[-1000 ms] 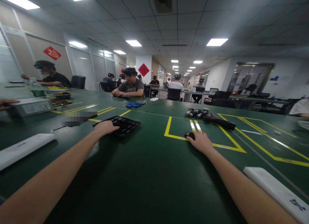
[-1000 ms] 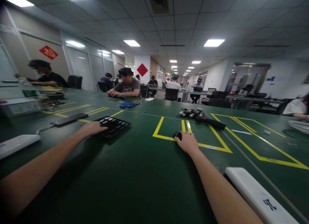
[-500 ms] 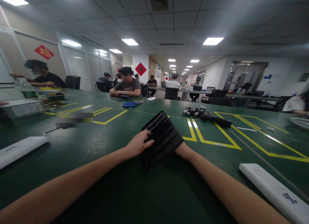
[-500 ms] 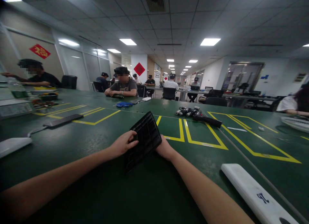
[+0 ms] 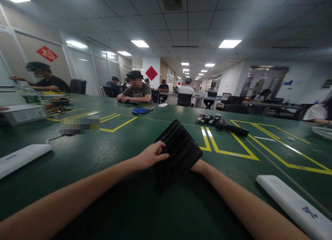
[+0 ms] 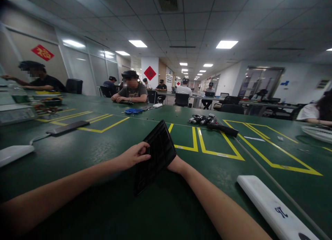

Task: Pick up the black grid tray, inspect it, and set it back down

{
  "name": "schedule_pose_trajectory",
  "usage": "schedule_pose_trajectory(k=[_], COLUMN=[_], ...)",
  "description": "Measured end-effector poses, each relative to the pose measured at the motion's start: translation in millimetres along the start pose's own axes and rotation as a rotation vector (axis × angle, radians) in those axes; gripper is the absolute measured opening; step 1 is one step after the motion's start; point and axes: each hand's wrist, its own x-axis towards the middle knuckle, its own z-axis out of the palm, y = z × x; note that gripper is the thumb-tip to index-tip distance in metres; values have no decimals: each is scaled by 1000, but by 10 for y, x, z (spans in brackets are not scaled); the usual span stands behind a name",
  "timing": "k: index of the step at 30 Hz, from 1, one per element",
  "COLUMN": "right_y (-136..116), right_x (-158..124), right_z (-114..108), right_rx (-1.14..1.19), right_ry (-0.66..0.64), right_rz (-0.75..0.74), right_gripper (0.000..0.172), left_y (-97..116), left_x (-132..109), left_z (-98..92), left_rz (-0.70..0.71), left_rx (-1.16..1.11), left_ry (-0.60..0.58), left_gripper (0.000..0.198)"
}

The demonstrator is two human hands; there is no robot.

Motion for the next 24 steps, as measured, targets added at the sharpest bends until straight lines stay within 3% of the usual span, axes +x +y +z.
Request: schedule_pose_trajectory(k=[4,7,9,13,17,24], right_y=[23,50,64,91,77,23], right_x=[-12,-28,-30,-23,-23,-30], right_z=[13,10,11,22,22,27], right_rx=[-56,-89,-87,-70,-96,-24], right_ry=[21,2,6,9,4,-21], right_rz=[26,57,53,-1,-4,10], right_gripper=[43,48,48,47,44,40], left_y=[16,-32,-56,-13,64,49], left_x=[34,27,12,-27,-60,-58], left_z=[-187,-281,-302,-273,-228,-125], left_rz=[-301,-395,-381,-290,-264,-215], left_rx=[-465,-646,-642,-588,-678,-509], left_ry=[52,119,92,-46,-96,8], left_gripper=[17,11,7,26,26,21])
